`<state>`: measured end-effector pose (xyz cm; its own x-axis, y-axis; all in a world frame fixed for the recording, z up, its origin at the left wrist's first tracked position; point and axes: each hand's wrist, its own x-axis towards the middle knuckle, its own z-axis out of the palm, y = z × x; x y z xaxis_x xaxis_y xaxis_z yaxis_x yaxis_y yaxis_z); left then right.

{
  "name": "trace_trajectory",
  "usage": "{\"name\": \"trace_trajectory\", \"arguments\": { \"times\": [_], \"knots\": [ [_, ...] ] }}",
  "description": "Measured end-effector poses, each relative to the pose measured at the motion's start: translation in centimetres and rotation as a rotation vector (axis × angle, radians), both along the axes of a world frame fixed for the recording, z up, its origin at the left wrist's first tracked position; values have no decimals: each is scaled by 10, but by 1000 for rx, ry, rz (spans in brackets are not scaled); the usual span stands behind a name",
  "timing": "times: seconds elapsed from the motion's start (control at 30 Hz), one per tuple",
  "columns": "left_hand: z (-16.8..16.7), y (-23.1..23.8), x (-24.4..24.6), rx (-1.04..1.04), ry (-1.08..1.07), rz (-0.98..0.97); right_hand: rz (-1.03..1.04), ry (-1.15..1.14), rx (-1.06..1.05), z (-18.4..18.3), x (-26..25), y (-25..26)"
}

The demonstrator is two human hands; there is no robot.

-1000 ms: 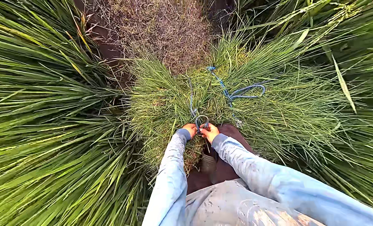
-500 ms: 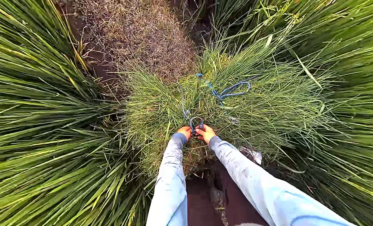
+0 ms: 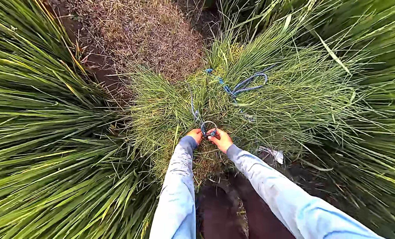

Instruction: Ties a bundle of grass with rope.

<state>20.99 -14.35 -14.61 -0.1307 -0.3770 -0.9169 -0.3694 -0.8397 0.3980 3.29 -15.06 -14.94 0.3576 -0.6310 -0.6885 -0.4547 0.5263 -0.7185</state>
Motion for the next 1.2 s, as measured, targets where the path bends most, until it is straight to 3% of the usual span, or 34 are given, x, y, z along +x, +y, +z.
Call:
{"name": "trace_trajectory", "arguments": {
  "times": [0.2, 0.67, 0.87, 1.1, 1.2],
  "knots": [
    [7, -1, -2, -14, -9, 39, -17, 141, -20, 11, 9, -2],
    [3, 0, -4, -13, -53, 57, -61, 34, 51, 10, 4, -3],
    [5, 0, -5, -16, -62, 74, -155, 11, 104, 17, 11, -8],
    [9, 0, -5, -73, -76, 5, -405, -79, 252, 26, 16, -2],
    [8, 1, -6, -80, -94, -25, -385, -65, 225, 31, 15, -2]
  ]
}}
